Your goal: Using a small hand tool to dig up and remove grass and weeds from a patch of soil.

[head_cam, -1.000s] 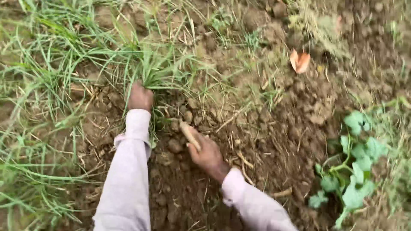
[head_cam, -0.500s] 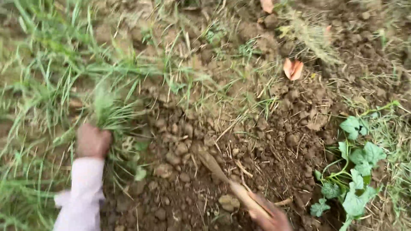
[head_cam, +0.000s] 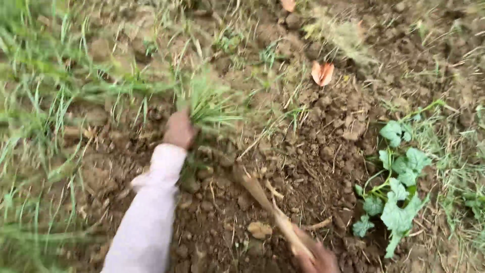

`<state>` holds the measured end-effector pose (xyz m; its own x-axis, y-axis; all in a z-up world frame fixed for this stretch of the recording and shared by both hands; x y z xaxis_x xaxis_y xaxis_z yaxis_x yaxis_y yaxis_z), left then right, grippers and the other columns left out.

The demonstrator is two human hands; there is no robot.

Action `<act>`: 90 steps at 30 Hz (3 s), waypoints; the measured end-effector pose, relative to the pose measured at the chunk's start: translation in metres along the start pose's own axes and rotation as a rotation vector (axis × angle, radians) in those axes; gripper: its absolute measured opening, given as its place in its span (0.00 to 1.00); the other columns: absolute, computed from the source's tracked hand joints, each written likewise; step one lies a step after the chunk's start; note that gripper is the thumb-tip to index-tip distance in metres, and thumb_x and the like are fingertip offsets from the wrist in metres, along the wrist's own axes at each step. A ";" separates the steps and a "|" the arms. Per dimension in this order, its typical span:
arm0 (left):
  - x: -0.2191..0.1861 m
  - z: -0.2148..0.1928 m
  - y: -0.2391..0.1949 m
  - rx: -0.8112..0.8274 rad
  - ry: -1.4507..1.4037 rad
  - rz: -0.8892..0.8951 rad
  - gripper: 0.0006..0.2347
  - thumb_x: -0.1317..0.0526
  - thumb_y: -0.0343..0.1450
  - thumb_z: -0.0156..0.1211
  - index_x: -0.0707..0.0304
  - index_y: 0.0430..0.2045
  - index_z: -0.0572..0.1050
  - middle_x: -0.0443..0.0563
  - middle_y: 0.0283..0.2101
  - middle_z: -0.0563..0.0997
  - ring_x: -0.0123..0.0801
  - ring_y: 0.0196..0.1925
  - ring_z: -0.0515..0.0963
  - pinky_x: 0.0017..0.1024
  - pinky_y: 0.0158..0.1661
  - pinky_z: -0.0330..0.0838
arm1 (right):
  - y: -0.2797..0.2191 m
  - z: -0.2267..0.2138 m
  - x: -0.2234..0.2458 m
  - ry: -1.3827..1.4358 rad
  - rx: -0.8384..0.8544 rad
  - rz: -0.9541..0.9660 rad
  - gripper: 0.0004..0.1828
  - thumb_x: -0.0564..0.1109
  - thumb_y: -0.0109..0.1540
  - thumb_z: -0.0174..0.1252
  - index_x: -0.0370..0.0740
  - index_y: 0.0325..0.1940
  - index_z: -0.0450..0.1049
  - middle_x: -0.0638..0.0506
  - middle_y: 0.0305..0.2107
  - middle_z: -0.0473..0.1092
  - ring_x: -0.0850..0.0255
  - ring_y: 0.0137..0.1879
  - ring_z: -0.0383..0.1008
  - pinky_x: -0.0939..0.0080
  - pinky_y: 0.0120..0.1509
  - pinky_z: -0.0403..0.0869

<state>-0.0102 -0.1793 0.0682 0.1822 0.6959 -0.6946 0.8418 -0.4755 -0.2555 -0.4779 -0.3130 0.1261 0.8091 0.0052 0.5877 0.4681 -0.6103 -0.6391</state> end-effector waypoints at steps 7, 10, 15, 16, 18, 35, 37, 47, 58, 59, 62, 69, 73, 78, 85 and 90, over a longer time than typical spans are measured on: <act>-0.013 0.048 0.018 0.099 0.179 0.049 0.09 0.70 0.67 0.62 0.70 0.40 0.76 0.68 0.39 0.81 0.57 0.43 0.83 0.51 0.47 0.76 | 0.023 0.025 0.035 -0.367 -0.062 -0.461 0.26 0.52 0.68 0.58 0.48 0.71 0.67 0.43 0.41 0.79 0.67 0.34 0.77 0.70 0.32 0.77; -0.019 0.051 0.032 -0.011 0.223 0.105 0.06 0.69 0.68 0.60 0.68 0.36 0.77 0.68 0.38 0.82 0.60 0.43 0.82 0.53 0.47 0.74 | 0.040 0.014 0.002 -0.141 0.018 -0.136 0.28 0.46 0.64 0.58 0.50 0.69 0.70 0.44 0.41 0.80 0.67 0.26 0.72 0.69 0.24 0.76; -0.011 0.065 0.046 -0.020 0.161 0.229 0.06 0.69 0.63 0.61 0.71 0.31 0.78 0.73 0.35 0.80 0.65 0.40 0.80 0.52 0.42 0.75 | 0.056 0.027 0.028 -0.010 -0.003 -0.593 0.22 0.45 0.64 0.55 0.45 0.63 0.69 0.46 0.44 0.79 0.70 0.27 0.82 0.70 0.22 0.80; -0.016 0.070 0.044 0.001 0.175 0.186 0.05 0.69 0.65 0.60 0.71 0.31 0.78 0.72 0.34 0.81 0.62 0.39 0.81 0.51 0.43 0.76 | 0.060 0.043 0.060 -0.084 -0.017 -0.485 0.24 0.46 0.64 0.57 0.46 0.66 0.70 0.45 0.42 0.79 0.66 0.28 0.80 0.67 0.25 0.79; -0.018 0.082 0.040 0.038 0.196 0.137 0.04 0.68 0.66 0.60 0.70 0.31 0.78 0.70 0.33 0.81 0.59 0.38 0.83 0.49 0.44 0.76 | 0.064 0.062 0.097 -0.151 -0.023 -0.362 0.27 0.47 0.64 0.60 0.47 0.69 0.70 0.44 0.40 0.80 0.63 0.29 0.78 0.64 0.28 0.78; -0.030 0.074 0.043 0.072 0.202 -0.104 0.09 0.67 0.71 0.56 0.71 0.41 0.81 0.70 0.40 0.84 0.53 0.40 0.85 0.45 0.42 0.80 | 0.073 0.069 0.123 -0.027 -0.143 -1.201 0.32 0.40 0.70 0.61 0.47 0.79 0.63 0.35 0.46 0.75 0.56 0.43 0.76 0.58 0.43 0.78; -0.016 0.058 0.042 -0.056 0.028 -0.057 0.11 0.69 0.68 0.58 0.69 0.43 0.81 0.70 0.40 0.83 0.55 0.40 0.83 0.46 0.43 0.78 | 0.084 0.054 0.098 0.192 -0.007 -0.616 0.36 0.40 0.64 0.63 0.51 0.76 0.63 0.36 0.41 0.76 0.60 0.31 0.72 0.60 0.32 0.74; 0.064 0.019 0.021 -0.349 -0.559 -0.073 0.20 0.78 0.68 0.52 0.70 0.54 0.74 0.63 0.43 0.83 0.40 0.34 0.81 0.35 0.35 0.79 | 0.047 0.054 0.128 -0.216 0.051 -0.025 0.31 0.53 0.66 0.58 0.62 0.74 0.64 0.43 0.43 0.80 0.69 0.23 0.70 0.65 0.25 0.76; 0.041 0.019 0.034 -0.384 -0.335 0.114 0.19 0.78 0.62 0.55 0.77 0.48 0.76 0.69 0.43 0.83 0.57 0.45 0.83 0.45 0.50 0.76 | 0.067 0.059 0.114 -0.174 0.085 -0.188 0.34 0.49 0.65 0.57 0.52 0.76 0.60 0.44 0.45 0.79 0.67 0.27 0.79 0.65 0.28 0.80; 0.028 0.021 0.039 -0.331 -0.215 0.251 0.20 0.79 0.60 0.56 0.79 0.47 0.76 0.72 0.43 0.81 0.61 0.46 0.81 0.47 0.49 0.75 | 0.075 0.067 0.138 -0.251 0.075 -0.130 0.31 0.49 0.67 0.58 0.51 0.75 0.61 0.42 0.43 0.81 0.62 0.27 0.75 0.64 0.29 0.78; 0.023 0.053 0.041 -0.248 -0.012 0.348 0.21 0.78 0.59 0.59 0.79 0.48 0.76 0.75 0.42 0.80 0.66 0.45 0.79 0.51 0.48 0.73 | 0.084 0.081 0.138 -0.080 0.024 -0.331 0.31 0.45 0.63 0.60 0.53 0.72 0.66 0.44 0.48 0.80 0.65 0.36 0.81 0.64 0.37 0.83; 0.014 0.030 0.035 -0.002 -0.228 -0.152 0.20 0.76 0.66 0.55 0.65 0.52 0.77 0.67 0.43 0.82 0.51 0.38 0.86 0.43 0.39 0.84 | 0.115 0.077 0.105 -0.039 0.035 -0.292 0.34 0.46 0.61 0.64 0.58 0.72 0.66 0.46 0.52 0.78 0.66 0.38 0.82 0.64 0.39 0.85; -0.003 0.033 0.021 -0.190 0.003 0.239 0.16 0.75 0.62 0.60 0.67 0.43 0.79 0.66 0.40 0.82 0.50 0.37 0.84 0.42 0.38 0.81 | 0.106 0.077 0.107 -0.124 0.027 -0.214 0.34 0.48 0.62 0.63 0.59 0.73 0.64 0.47 0.50 0.78 0.65 0.38 0.81 0.63 0.38 0.84; -0.049 0.053 0.022 0.019 0.490 0.164 0.07 0.72 0.70 0.59 0.70 0.40 0.78 0.68 0.44 0.79 0.48 0.34 0.84 0.37 0.31 0.82 | 0.098 0.076 0.116 -0.140 0.067 -0.151 0.37 0.48 0.62 0.62 0.61 0.75 0.59 0.45 0.51 0.76 0.66 0.35 0.81 0.64 0.35 0.85; -0.047 0.072 0.034 -0.166 0.701 0.280 0.05 0.66 0.70 0.59 0.66 0.27 0.81 0.60 0.33 0.83 0.40 0.35 0.83 0.38 0.33 0.80 | 0.047 0.047 0.102 -0.184 0.108 0.041 0.38 0.48 0.64 0.59 0.63 0.78 0.57 0.42 0.50 0.75 0.63 0.31 0.77 0.61 0.32 0.83; -0.031 0.078 0.041 -0.237 0.679 0.290 0.04 0.64 0.69 0.61 0.61 0.26 0.81 0.57 0.32 0.84 0.42 0.35 0.83 0.39 0.33 0.79 | 0.084 0.058 0.076 0.001 0.053 -0.023 0.34 0.44 0.62 0.55 0.55 0.74 0.62 0.42 0.47 0.79 0.67 0.35 0.82 0.64 0.33 0.85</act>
<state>-0.0212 -0.2621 0.0263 0.6190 0.7749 -0.1281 0.7852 -0.6144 0.0772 -0.3562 -0.3182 0.0887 0.7976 0.0181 0.6029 0.5048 -0.5672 -0.6508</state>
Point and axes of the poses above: each hand's wrist, its own y-axis towards the middle knuckle, its own z-axis out of the palm, x = y × z, the point moved 2 cm from there along y, towards the middle knuckle
